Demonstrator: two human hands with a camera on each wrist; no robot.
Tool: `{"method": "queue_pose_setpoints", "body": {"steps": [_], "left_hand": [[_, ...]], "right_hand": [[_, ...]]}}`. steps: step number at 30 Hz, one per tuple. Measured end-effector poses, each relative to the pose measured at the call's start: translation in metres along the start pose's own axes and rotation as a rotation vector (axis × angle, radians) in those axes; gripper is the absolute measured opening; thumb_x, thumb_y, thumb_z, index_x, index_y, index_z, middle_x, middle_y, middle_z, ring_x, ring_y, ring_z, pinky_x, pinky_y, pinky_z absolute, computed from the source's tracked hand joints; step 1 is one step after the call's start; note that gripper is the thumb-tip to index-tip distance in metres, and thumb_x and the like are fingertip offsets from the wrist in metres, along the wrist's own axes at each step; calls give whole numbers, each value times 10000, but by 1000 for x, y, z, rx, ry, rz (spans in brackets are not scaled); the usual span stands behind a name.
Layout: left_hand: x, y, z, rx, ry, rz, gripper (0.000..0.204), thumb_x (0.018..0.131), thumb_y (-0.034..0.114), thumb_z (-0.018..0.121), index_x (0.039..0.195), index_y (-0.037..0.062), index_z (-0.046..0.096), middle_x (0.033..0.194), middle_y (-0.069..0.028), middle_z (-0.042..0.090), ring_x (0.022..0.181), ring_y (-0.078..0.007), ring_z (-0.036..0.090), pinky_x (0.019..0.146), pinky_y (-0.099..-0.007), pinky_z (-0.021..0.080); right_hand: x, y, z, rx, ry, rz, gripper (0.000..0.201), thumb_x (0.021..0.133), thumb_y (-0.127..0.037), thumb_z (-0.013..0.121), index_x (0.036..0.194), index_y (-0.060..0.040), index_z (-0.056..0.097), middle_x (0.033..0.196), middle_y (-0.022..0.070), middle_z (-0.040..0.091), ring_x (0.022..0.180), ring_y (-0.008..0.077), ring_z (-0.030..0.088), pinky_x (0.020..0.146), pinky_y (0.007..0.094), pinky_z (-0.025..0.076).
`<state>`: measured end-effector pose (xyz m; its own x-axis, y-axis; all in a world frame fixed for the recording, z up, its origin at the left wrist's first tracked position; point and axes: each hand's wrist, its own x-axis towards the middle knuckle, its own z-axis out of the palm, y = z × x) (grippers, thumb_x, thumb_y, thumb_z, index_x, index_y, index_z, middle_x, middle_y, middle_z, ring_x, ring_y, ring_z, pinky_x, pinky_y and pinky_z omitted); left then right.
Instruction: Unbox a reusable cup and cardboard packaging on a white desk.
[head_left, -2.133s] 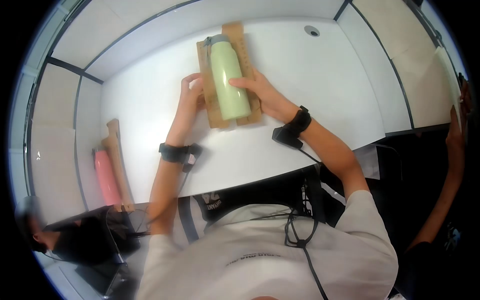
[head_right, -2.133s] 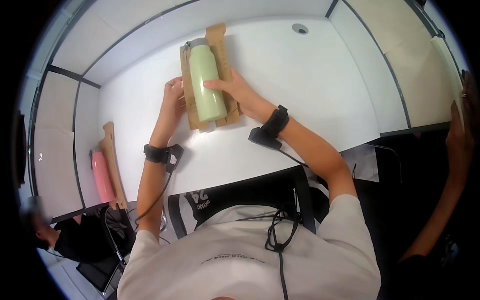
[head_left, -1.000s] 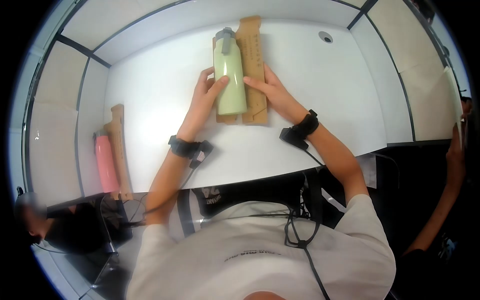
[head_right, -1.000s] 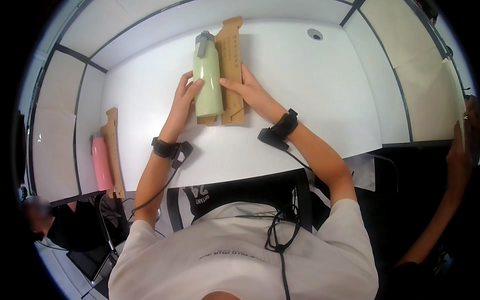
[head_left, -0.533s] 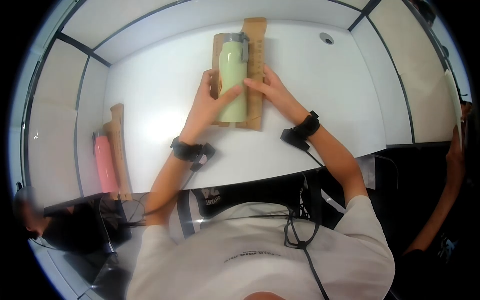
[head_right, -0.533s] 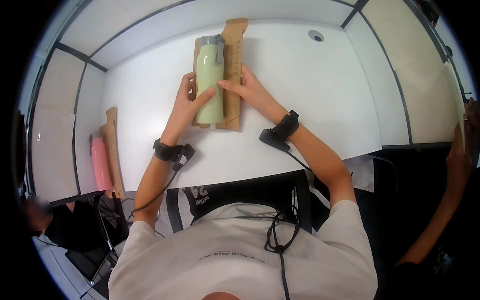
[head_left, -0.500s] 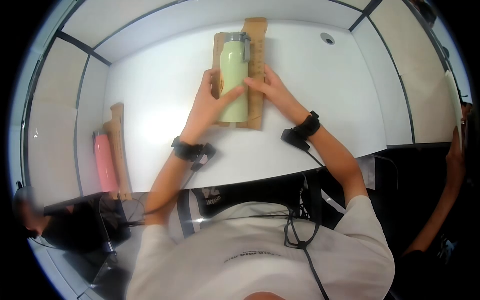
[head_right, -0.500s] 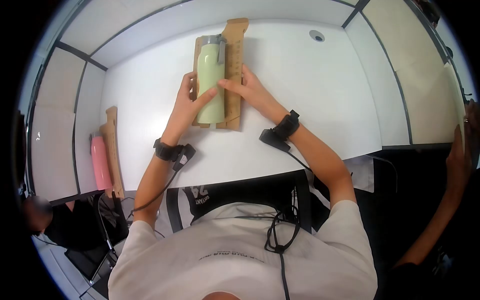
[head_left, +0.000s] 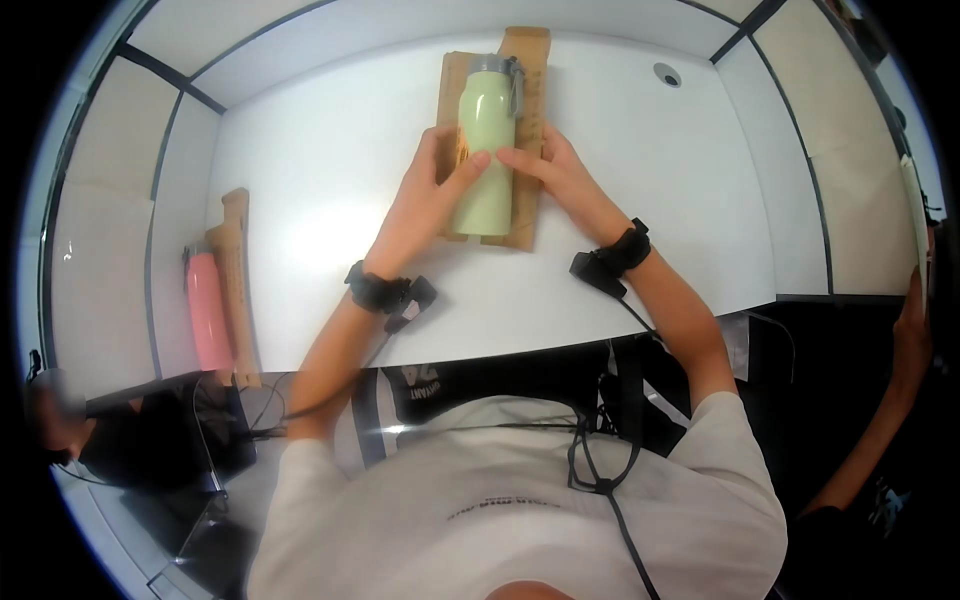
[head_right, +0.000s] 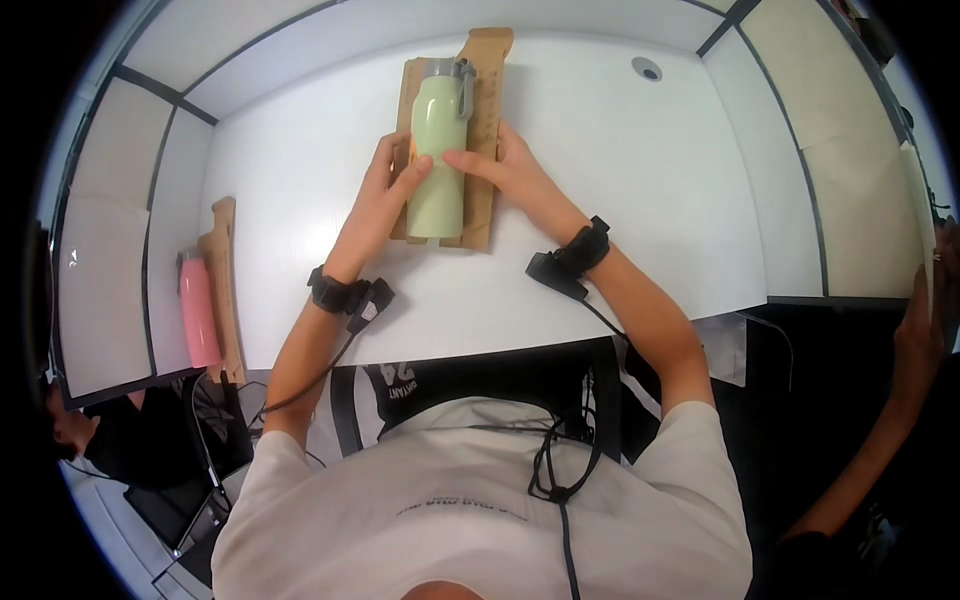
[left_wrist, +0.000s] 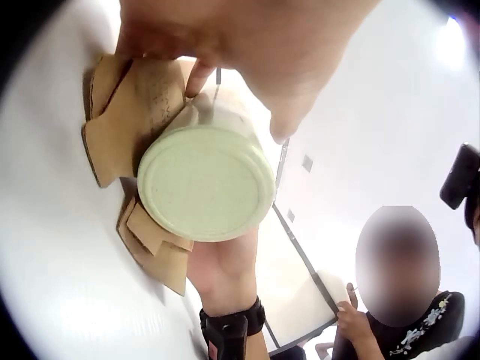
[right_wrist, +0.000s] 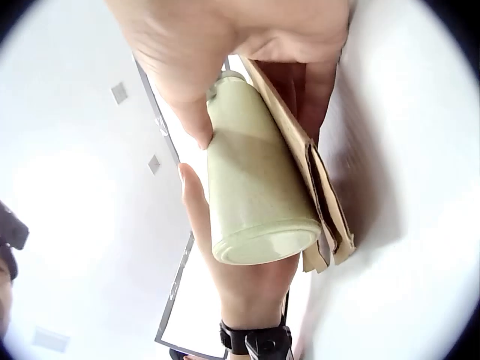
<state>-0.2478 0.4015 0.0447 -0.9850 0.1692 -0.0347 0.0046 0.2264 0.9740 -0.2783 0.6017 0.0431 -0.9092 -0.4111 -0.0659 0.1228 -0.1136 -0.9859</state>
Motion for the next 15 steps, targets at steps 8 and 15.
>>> {"method": "queue_pose_setpoints", "body": {"steps": [8, 15], "left_hand": [[3, -5, -8, -106, -52, 28, 589, 993, 384, 565, 1387, -31, 423, 1292, -175, 564, 1190, -223, 552, 1028, -343, 416], [7, -10, -3, -128, -24, -21, 653, 962, 437, 608, 1369, -43, 432, 1269, -215, 569, 1132, -260, 591, 971, -348, 464]], "right_hand": [[1, 5, -2, 38, 27, 46, 723, 892, -338, 726, 1423, 5, 376, 1349, 134, 544, 1274, 211, 517, 1081, 350, 400], [1, 7, -4, 27, 40, 39, 665, 915, -374, 693, 1407, -17, 422, 1344, 112, 543, 1256, 191, 515, 1064, 329, 398]]}}
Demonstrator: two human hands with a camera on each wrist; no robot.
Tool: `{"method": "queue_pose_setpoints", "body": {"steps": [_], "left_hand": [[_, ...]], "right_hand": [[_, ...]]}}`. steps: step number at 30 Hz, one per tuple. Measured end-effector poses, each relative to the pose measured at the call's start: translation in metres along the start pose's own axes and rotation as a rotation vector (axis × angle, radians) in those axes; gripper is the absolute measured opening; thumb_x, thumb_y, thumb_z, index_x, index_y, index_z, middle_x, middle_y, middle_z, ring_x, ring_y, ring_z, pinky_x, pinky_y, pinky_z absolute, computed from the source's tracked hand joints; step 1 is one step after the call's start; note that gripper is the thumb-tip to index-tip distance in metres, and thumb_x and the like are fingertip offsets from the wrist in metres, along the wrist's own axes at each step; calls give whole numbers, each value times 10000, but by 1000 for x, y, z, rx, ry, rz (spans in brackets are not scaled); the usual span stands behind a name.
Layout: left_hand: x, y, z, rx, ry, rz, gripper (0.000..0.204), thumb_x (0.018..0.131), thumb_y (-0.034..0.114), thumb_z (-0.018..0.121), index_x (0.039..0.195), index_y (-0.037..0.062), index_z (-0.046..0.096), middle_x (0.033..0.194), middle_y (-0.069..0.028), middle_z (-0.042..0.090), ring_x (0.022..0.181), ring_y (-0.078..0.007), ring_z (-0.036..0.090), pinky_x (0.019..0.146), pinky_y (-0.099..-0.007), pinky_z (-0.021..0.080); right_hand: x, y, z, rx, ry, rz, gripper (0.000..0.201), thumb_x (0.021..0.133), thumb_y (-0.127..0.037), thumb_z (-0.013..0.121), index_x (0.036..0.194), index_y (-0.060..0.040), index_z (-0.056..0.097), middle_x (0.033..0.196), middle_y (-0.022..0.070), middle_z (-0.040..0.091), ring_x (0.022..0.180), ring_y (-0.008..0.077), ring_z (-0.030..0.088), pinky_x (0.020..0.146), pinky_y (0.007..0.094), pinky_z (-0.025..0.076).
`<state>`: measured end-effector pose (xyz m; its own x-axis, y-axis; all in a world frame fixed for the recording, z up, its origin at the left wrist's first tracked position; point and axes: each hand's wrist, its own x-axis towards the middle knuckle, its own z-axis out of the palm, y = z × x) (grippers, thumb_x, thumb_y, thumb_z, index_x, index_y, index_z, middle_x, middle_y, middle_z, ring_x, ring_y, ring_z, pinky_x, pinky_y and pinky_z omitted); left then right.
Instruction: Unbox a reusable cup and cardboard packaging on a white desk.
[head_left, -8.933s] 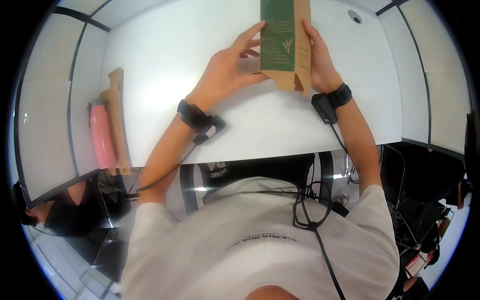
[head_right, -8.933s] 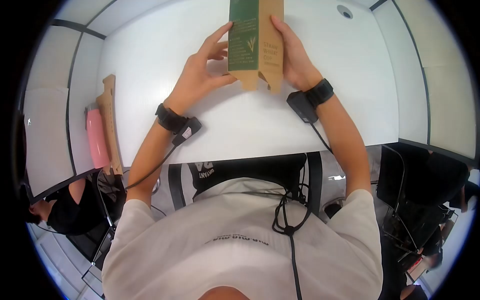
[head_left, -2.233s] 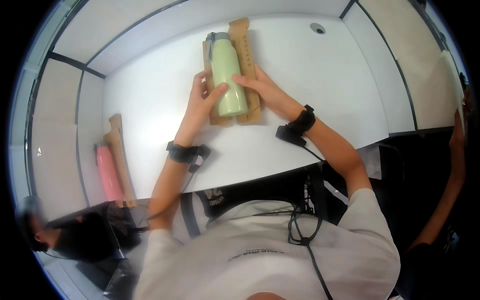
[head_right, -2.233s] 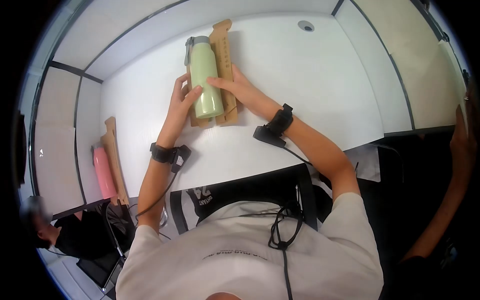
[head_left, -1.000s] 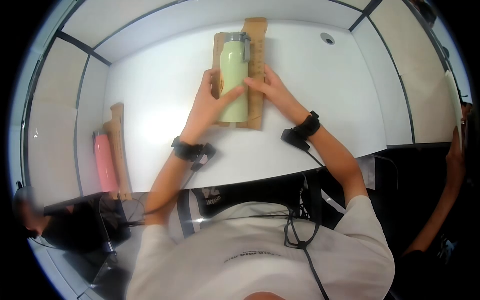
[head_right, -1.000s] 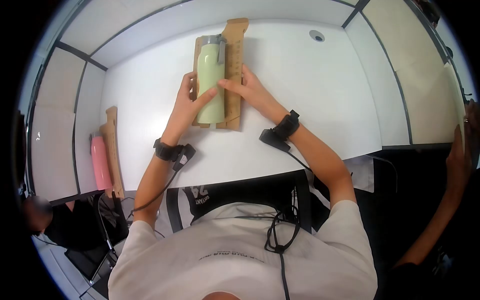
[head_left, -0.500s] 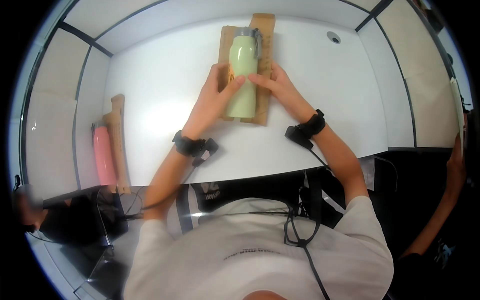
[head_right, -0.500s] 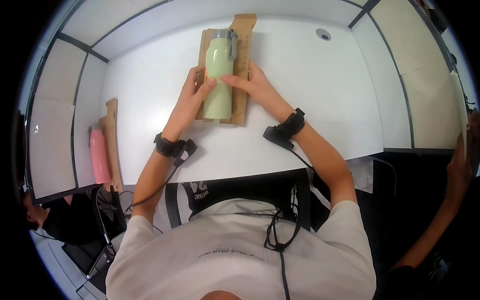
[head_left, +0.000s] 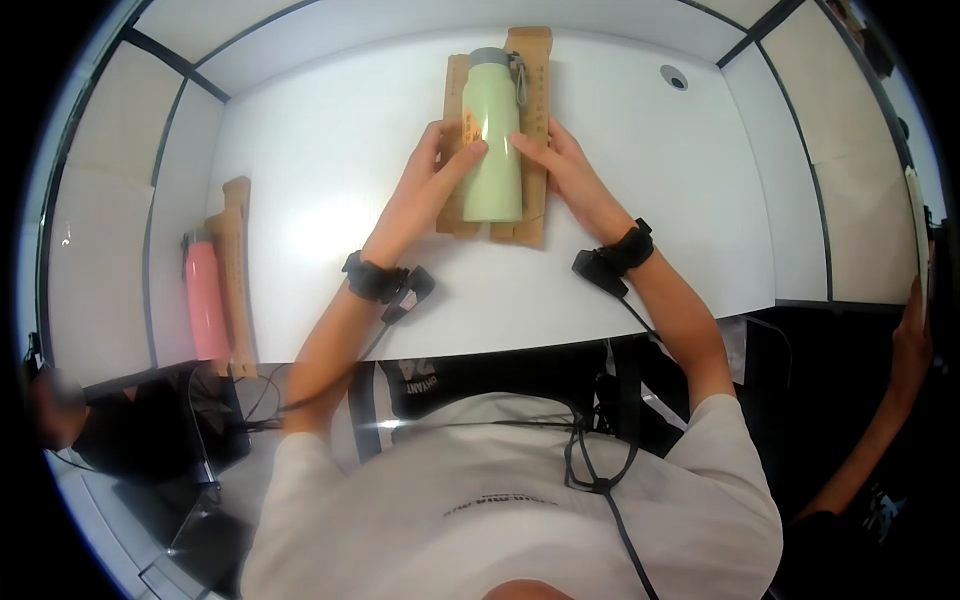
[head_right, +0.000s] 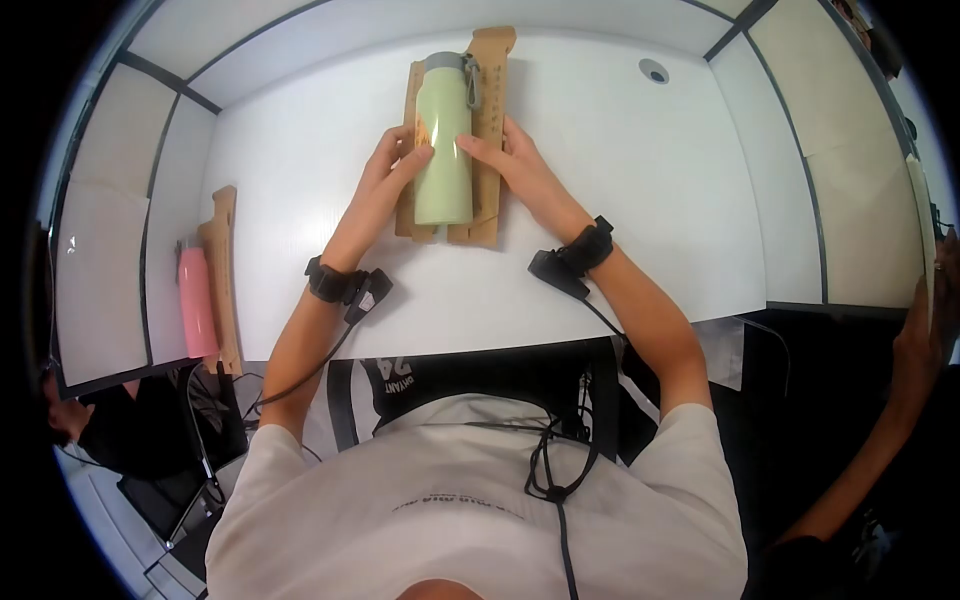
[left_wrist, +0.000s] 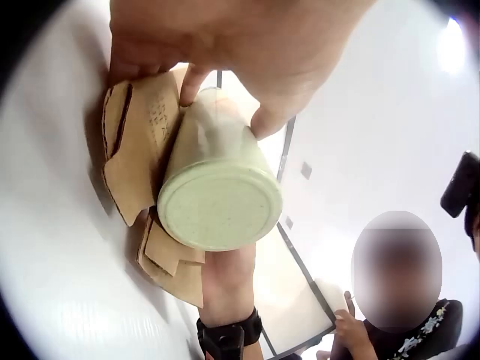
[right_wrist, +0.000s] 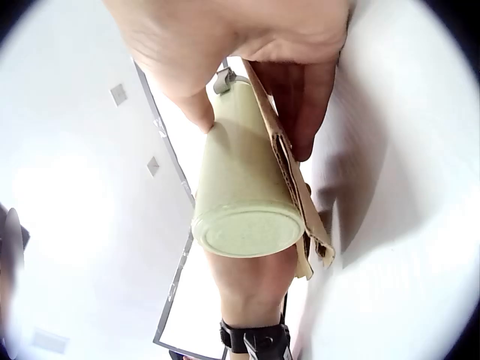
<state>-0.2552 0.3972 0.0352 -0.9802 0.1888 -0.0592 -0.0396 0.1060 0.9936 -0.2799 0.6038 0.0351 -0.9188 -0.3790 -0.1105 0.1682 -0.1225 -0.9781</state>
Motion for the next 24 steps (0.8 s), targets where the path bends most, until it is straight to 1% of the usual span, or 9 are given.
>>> {"method": "queue_pose_setpoints", "body": {"steps": [4, 10, 14, 16, 20, 22, 24], "left_hand": [[-1, 2, 0, 17, 40, -13, 698, 935, 472, 642, 1343, -53, 431, 1213, -229, 585, 1077, -260, 619, 922, -345, 496], [1, 3, 1, 19, 51, -20, 665, 923, 484, 657, 1273, -43, 452, 1148, -221, 613, 1010, -253, 646, 859, -329, 526], [-2, 7, 2, 17, 47, -24, 651, 918, 482, 666, 1249, -41, 462, 1124, -216, 618, 988, -240, 647, 843, -329, 530], [-1, 9, 1, 58, 50, -32, 626, 910, 481, 677, 1210, -35, 491, 1105, -202, 624, 962, -229, 650, 828, -324, 533], [-1, 7, 2, 46, 30, -11, 598, 901, 475, 692, 1168, -30, 516, 1081, -183, 635, 952, -225, 652, 822, -320, 533], [2, 7, 0, 70, 31, -35, 573, 894, 466, 704, 1139, -23, 531, 1062, -167, 643, 944, -220, 652, 821, -323, 533], [3, 7, 0, 71, 29, -24, 568, 893, 462, 707, 1136, -21, 534, 1057, -165, 644, 941, -215, 652, 820, -321, 533]], "right_hand": [[4, 5, -1, 7, 1, -23, 635, 931, -369, 674, 1403, -22, 430, 1339, 107, 548, 1248, 182, 518, 1057, 325, 401], [3, 3, -1, 10, -1, 2, 630, 940, -380, 661, 1402, -17, 433, 1338, 107, 546, 1250, 182, 517, 1054, 320, 404], [5, 8, -3, -12, -3, -6, 626, 943, -375, 657, 1403, -14, 433, 1343, 112, 544, 1245, 183, 522, 1049, 319, 408], [4, 6, -1, -9, 24, -26, 620, 947, -358, 652, 1409, -11, 426, 1348, 114, 541, 1241, 186, 526, 1046, 320, 411], [1, 4, -3, -5, -1, 3, 621, 950, -345, 645, 1420, -11, 412, 1353, 113, 538, 1250, 189, 519, 1048, 321, 410], [1, 1, -2, 12, 6, -23, 618, 951, -335, 641, 1420, -7, 409, 1351, 113, 538, 1253, 190, 516, 1048, 322, 410], [3, 1, -2, 8, 4, -21, 613, 950, -336, 640, 1415, -5, 414, 1348, 114, 540, 1249, 189, 518, 1047, 323, 410]]}}
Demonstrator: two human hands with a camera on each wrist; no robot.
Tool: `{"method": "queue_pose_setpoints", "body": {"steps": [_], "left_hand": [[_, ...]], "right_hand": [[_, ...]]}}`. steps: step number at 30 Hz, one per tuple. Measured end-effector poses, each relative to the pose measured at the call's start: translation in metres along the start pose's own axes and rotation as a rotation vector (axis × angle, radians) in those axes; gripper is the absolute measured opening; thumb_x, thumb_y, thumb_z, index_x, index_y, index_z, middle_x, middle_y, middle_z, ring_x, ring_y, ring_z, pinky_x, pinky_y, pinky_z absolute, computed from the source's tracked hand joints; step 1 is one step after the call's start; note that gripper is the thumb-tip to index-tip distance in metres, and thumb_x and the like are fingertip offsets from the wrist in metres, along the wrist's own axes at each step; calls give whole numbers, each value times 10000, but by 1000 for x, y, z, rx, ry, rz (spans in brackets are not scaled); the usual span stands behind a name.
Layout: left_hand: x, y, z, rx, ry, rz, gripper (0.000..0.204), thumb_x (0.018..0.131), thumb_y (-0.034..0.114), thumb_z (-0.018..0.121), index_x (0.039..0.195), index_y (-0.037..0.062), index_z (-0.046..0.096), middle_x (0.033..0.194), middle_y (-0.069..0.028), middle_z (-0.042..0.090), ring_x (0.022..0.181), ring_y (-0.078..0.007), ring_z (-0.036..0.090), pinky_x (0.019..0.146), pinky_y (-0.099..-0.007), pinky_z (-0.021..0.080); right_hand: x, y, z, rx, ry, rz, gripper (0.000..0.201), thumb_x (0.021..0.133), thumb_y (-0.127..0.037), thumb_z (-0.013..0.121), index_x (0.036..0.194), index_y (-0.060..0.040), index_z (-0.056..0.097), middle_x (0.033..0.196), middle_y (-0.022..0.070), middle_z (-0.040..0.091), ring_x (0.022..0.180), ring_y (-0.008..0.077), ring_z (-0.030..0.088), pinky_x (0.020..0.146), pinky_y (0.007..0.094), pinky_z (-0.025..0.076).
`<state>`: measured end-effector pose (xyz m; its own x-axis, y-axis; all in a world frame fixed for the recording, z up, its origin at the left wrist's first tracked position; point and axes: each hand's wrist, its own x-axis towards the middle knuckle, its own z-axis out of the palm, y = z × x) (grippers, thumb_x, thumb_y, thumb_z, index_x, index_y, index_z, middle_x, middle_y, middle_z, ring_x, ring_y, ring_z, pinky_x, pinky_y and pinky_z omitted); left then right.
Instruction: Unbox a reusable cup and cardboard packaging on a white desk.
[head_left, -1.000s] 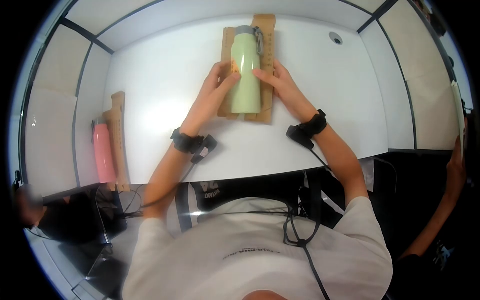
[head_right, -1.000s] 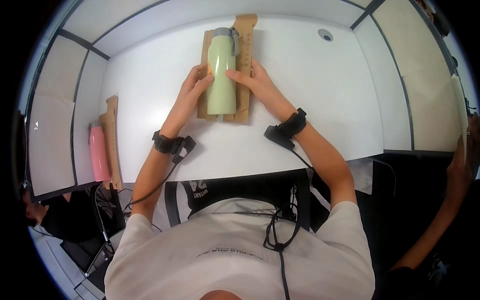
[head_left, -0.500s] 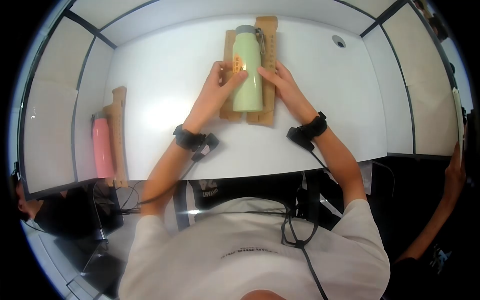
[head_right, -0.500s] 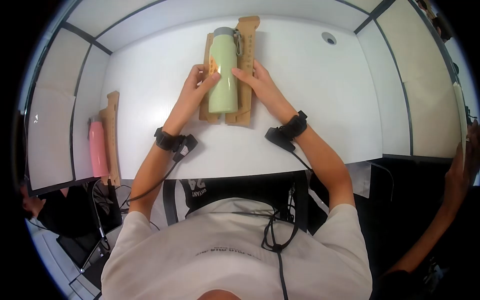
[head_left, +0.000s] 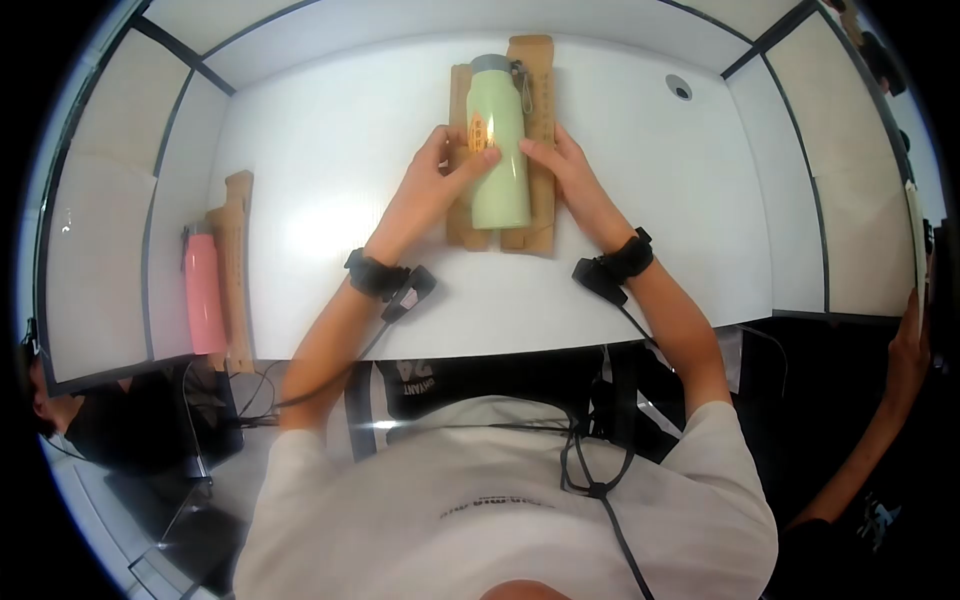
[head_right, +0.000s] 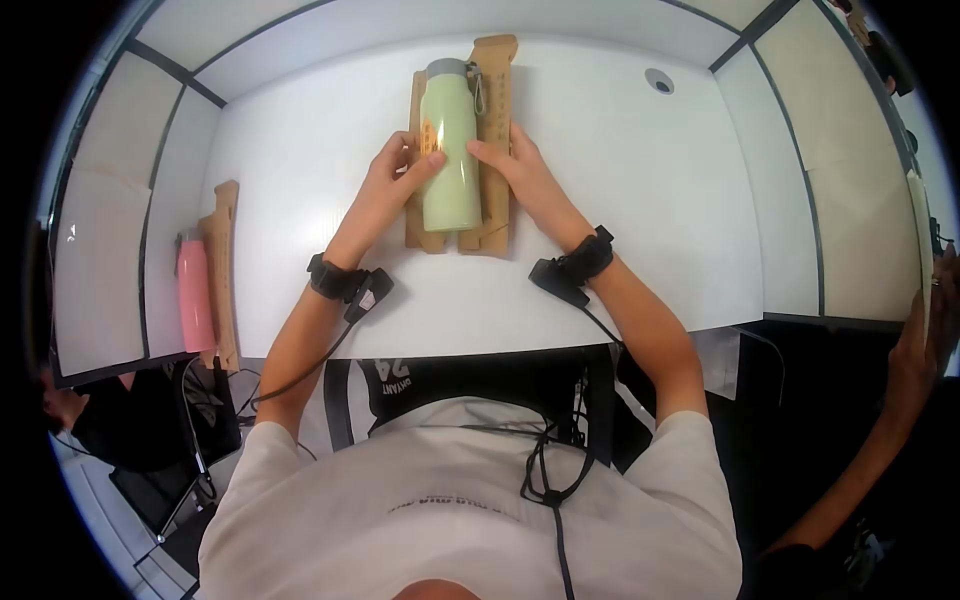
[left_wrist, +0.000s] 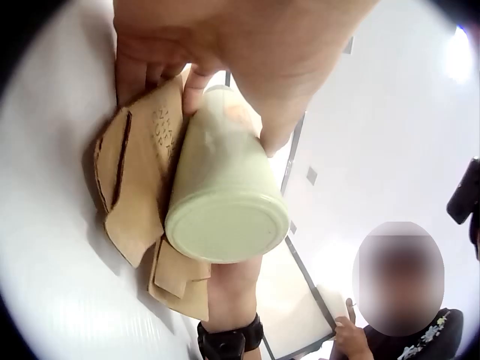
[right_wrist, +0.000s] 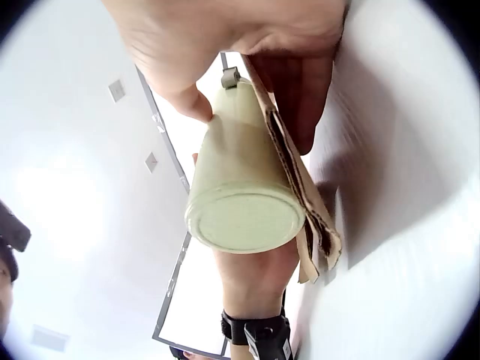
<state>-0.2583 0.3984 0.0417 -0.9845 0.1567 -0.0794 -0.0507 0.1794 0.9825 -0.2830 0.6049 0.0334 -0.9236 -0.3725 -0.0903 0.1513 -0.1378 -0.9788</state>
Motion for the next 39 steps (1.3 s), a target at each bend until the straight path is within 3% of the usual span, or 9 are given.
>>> {"method": "queue_pose_setpoints", "body": {"steps": [8, 19, 26, 29, 31, 34, 39], "left_hand": [[-2, -1, -1, 60, -43, -41, 546, 936, 469, 647, 1211, 16, 516, 1098, -155, 656, 1021, -199, 622, 901, -335, 486], [-3, 5, -9, 60, -20, -29, 539, 936, 416, 667, 1244, 5, 504, 1128, -150, 629, 1043, -206, 627, 921, -321, 482], [-3, 7, -10, 76, -40, -6, 536, 941, 419, 662, 1247, 9, 501, 1114, -144, 629, 1039, -205, 629, 924, -330, 483], [-3, 4, -7, 99, -44, -34, 573, 933, 427, 672, 1260, -4, 484, 1144, -154, 619, 1040, -217, 629, 929, -333, 486], [-3, 1, -5, 87, -6, 2, 754, 843, 527, 729, 1241, -59, 473, 1100, -199, 636, 1001, -236, 649, 883, -334, 524], [-5, 3, -3, 129, -3, 18, 793, 817, 524, 757, 1249, -68, 454, 1118, -208, 628, 1019, -245, 648, 892, -333, 524], [-4, 10, -13, 100, -41, -4, 741, 816, 452, 779, 1237, -60, 448, 1127, -192, 608, 1027, -239, 632, 878, -329, 523]], "right_hand": [[0, 1, -1, -21, -11, -18, 607, 943, -354, 643, 1393, -6, 431, 1329, 122, 551, 1228, 189, 529, 1042, 325, 412], [-1, -4, 1, -79, -42, 52, 594, 942, -377, 664, 1388, -44, 459, 1186, 109, 649, 1064, 178, 646, 838, 311, 545], [2, -2, -2, -88, -54, 50, 587, 935, -360, 676, 1376, -35, 466, 1199, 109, 639, 1078, 183, 638, 861, 320, 542], [-2, -3, 1, -73, -59, -4, 588, 923, -342, 695, 1365, -25, 472, 1210, 109, 630, 1080, 183, 633, 873, 322, 541], [-4, -3, 2, -97, -24, 15, 581, 915, -330, 708, 1352, -22, 481, 1221, 110, 624, 1075, 180, 630, 880, 325, 542], [-4, -2, 4, -97, -28, -56, 594, 908, -339, 718, 1345, -14, 481, 1205, 111, 631, 1076, 178, 629, 857, 319, 552], [-1, -5, -6, -150, -123, 14, 668, 913, -379, 707, 1390, 5, 441, 1173, 124, 644, 996, 190, 662, 801, 305, 565]]}}
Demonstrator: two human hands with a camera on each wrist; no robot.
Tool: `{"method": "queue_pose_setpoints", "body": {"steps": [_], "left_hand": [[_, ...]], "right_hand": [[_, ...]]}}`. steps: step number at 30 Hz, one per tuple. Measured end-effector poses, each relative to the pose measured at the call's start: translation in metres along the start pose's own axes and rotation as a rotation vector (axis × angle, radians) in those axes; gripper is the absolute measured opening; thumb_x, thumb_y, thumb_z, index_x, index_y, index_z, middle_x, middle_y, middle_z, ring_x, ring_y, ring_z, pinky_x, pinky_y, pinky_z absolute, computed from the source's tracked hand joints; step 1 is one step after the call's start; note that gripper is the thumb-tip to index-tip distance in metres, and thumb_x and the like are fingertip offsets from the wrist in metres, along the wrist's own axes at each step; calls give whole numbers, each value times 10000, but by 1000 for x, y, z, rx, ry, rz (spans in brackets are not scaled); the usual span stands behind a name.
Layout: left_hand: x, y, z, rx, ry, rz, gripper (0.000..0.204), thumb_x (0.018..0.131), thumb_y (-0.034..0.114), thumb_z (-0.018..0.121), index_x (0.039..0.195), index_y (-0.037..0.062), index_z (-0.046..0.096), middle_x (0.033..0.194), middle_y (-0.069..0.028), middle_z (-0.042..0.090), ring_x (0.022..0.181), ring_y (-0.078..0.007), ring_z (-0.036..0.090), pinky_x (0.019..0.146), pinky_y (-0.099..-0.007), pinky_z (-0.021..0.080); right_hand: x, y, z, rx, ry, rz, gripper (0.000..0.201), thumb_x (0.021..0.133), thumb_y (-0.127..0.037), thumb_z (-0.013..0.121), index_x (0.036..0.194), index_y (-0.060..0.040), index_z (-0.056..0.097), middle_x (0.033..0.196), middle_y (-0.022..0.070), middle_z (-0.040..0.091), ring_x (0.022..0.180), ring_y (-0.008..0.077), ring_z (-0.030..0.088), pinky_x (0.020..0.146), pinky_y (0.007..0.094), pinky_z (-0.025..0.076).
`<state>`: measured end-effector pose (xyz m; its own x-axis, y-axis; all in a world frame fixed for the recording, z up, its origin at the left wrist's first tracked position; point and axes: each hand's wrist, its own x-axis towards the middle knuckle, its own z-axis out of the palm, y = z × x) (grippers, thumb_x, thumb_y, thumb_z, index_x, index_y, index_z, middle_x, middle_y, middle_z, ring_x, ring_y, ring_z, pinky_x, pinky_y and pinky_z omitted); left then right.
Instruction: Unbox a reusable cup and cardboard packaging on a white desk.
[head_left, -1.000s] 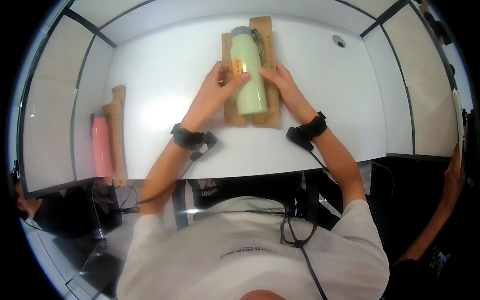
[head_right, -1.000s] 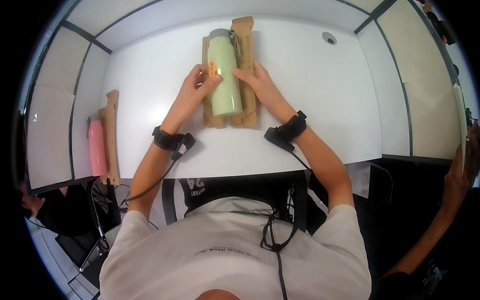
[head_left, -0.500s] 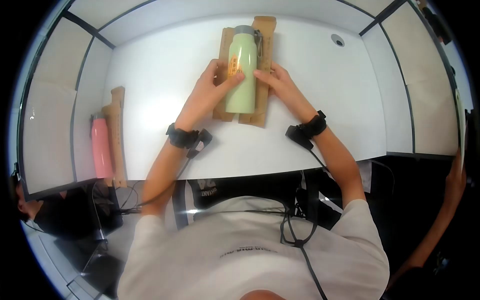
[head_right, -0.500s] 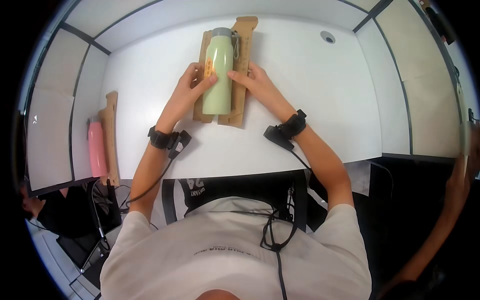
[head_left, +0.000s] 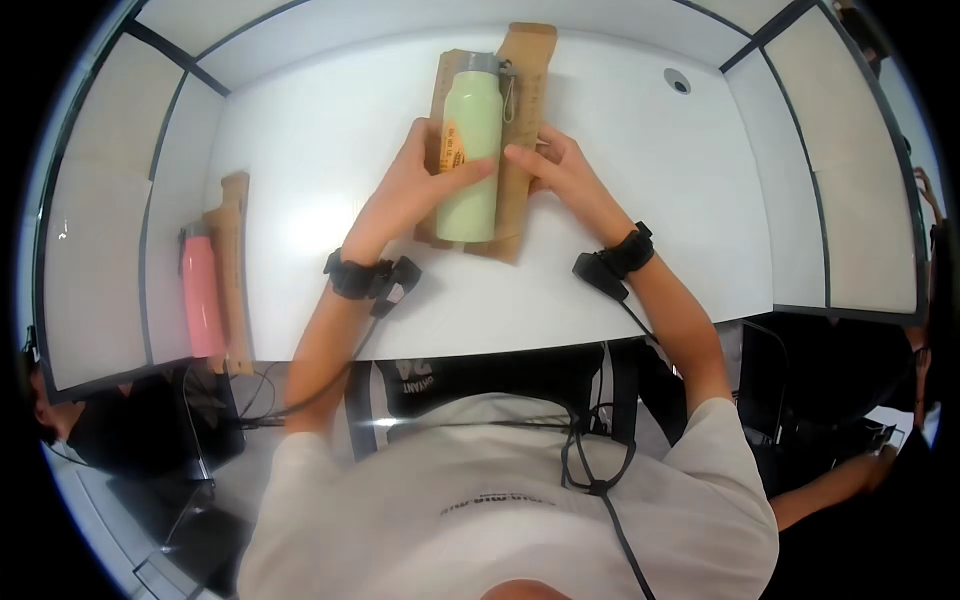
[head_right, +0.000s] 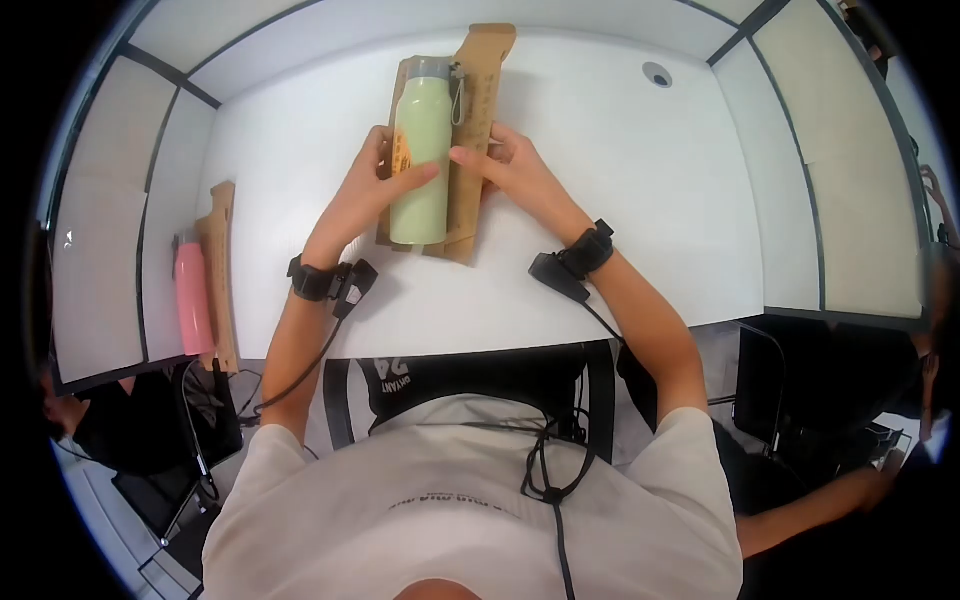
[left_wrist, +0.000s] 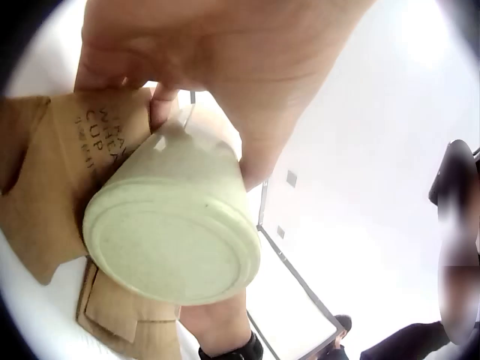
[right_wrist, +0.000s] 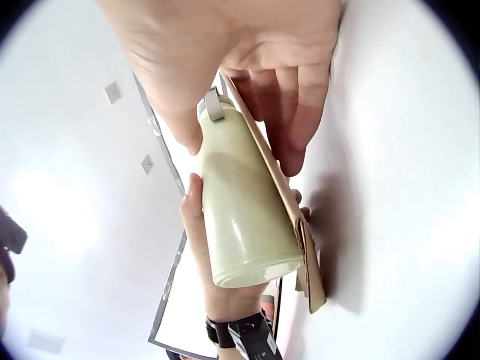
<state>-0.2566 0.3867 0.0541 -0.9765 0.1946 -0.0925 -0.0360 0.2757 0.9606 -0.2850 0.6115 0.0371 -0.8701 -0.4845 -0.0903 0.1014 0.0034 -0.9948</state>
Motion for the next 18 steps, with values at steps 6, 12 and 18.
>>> {"method": "queue_pose_setpoints", "body": {"steps": [6, 12, 18], "left_hand": [[0, 0, -16, 225, 29, -53, 692, 829, 404, 770, 1228, -59, 446, 1130, -176, 592, 1058, -216, 594, 915, -316, 486], [-6, 2, -47, 336, 87, -179, 783, 800, 479, 758, 1253, -80, 451, 1106, -220, 639, 982, -273, 653, 870, -346, 519], [-18, -17, -75, 363, 107, -198, 721, 824, 484, 737, 1221, -61, 480, 1028, -184, 630, 932, -238, 632, 837, -340, 507]], "right_hand": [[-1, 1, 1, -18, 5, 48, 764, 931, -439, 660, 1473, 4, 356, 1267, 178, 602, 945, 208, 686, 787, 304, 571], [-4, -5, 5, -95, 7, 14, 632, 976, -372, 565, 1471, -32, 371, 1455, 146, 474, 1055, 201, 650, 854, 318, 538], [-3, -2, 1, -99, 17, -27, 584, 944, -416, 637, 1326, 6, 506, 1281, 140, 567, 980, 195, 671, 789, 312, 567]]}}
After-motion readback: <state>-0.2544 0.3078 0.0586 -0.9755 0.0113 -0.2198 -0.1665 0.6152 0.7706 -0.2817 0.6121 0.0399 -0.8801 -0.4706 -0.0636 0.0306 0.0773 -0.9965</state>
